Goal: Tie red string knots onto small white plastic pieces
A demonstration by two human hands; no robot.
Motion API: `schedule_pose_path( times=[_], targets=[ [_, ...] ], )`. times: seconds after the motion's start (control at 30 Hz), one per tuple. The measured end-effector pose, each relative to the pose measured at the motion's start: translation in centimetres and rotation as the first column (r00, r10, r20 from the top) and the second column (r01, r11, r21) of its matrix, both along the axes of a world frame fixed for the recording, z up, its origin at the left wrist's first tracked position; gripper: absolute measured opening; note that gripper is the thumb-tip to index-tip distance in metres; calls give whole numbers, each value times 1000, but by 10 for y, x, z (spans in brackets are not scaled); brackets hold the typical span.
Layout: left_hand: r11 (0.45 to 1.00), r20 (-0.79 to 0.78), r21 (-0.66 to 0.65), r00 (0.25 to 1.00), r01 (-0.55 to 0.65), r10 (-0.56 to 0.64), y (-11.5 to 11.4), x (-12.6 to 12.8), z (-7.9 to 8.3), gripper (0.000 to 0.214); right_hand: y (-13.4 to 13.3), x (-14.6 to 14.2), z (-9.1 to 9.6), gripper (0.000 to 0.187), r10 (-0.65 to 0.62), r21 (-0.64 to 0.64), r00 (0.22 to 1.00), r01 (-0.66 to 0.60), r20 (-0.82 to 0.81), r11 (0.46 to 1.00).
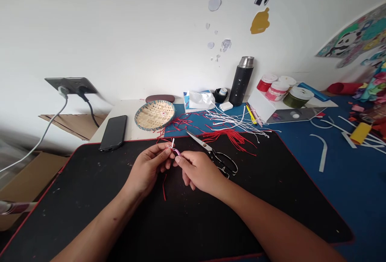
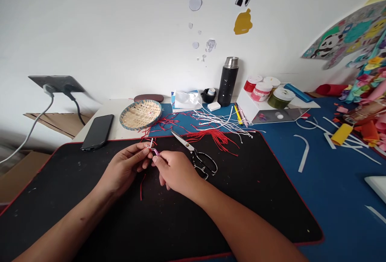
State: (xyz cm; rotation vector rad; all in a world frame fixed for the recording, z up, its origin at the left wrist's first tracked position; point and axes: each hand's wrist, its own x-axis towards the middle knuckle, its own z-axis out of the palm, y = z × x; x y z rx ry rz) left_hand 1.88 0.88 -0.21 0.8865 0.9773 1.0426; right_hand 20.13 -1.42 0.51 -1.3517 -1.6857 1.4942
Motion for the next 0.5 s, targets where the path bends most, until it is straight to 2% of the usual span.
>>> schedule_pose_path(
  times=[0.17,0.33,0.4,0.5],
  targets=[
    [998,54,-14,996,-66,67,-3,5,-1,31,-2,-14,-14,33,-86,-134,961,52,-262,990],
    [996,71,-11,993,-92,93,-4,9,0,32,-3,-18,-13,30,-134,-256,932,46,-336,966],
    [996,55,-7,994,-94,94,-4,9,0,32,-2,-14,-10,30,-97,-224,948,28,-305,974],
    [995,19,-2,995,-97,97,-2,6,1,32,-1,-5,-2,30,-34,-29,992,31,-124,999]
  ],
)
